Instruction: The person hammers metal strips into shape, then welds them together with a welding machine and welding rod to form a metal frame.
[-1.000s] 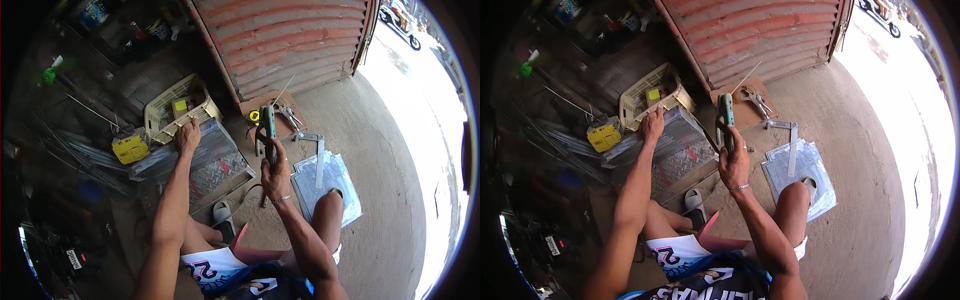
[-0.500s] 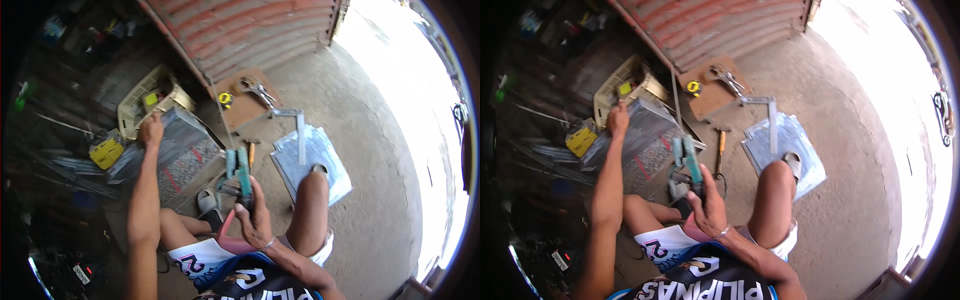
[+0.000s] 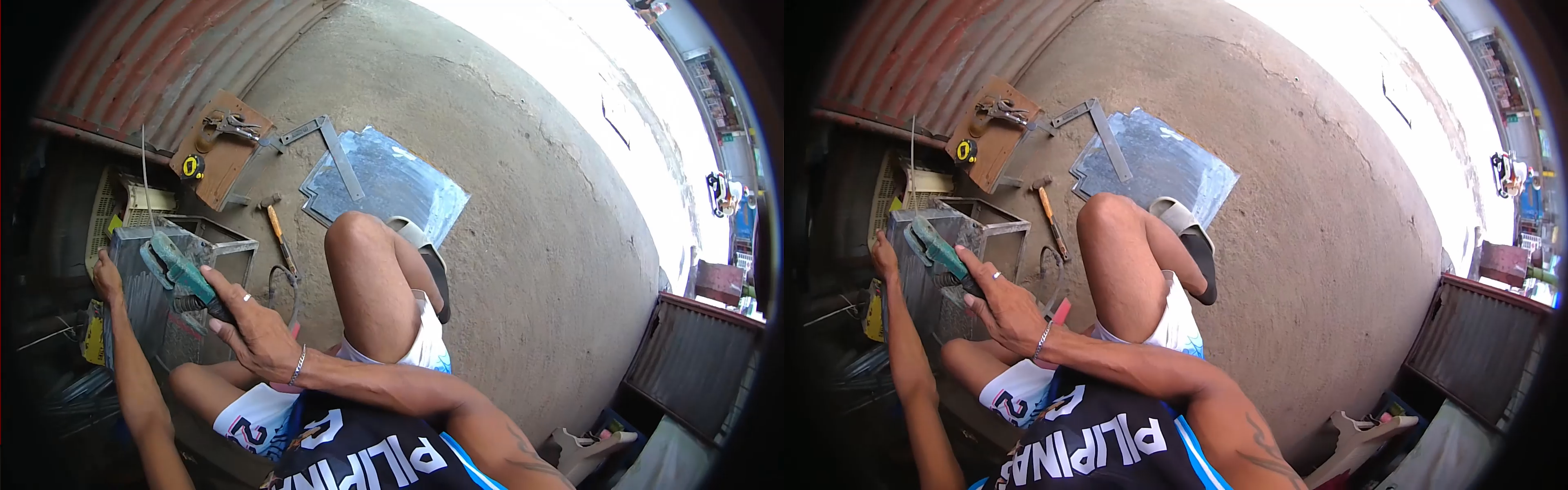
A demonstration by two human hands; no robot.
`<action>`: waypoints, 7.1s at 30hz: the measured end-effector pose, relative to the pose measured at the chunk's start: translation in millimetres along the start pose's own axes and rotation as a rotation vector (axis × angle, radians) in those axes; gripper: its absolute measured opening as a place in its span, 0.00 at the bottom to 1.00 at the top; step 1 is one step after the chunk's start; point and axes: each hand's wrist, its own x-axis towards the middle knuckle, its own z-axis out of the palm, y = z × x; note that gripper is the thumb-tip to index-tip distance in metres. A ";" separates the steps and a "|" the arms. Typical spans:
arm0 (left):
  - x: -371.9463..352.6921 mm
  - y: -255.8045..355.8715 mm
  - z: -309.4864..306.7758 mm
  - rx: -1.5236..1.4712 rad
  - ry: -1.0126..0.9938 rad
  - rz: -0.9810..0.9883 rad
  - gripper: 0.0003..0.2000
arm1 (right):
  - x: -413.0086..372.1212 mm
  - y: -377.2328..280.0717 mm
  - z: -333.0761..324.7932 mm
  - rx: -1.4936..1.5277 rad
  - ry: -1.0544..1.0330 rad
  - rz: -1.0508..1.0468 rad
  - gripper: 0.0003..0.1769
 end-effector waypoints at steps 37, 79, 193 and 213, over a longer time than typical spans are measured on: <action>-20.8 37.2 -27.4 -0.123 0.094 -0.100 0.36 | -6.3 -8.6 -8.3 -0.017 0.041 -0.147 0.42; -56.3 108.0 -67.9 -0.123 0.140 -0.325 0.30 | -45.1 1.0 -47.7 -0.146 -0.183 0.005 0.37; -47.2 105.1 -67.7 -0.157 0.097 -0.353 0.31 | -40.8 18.6 -39.8 -0.301 -0.228 -0.029 0.38; -47.3 104.5 -68.2 -0.153 0.102 -0.341 0.31 | -39.7 17.1 -39.5 -0.311 -0.233 -0.013 0.38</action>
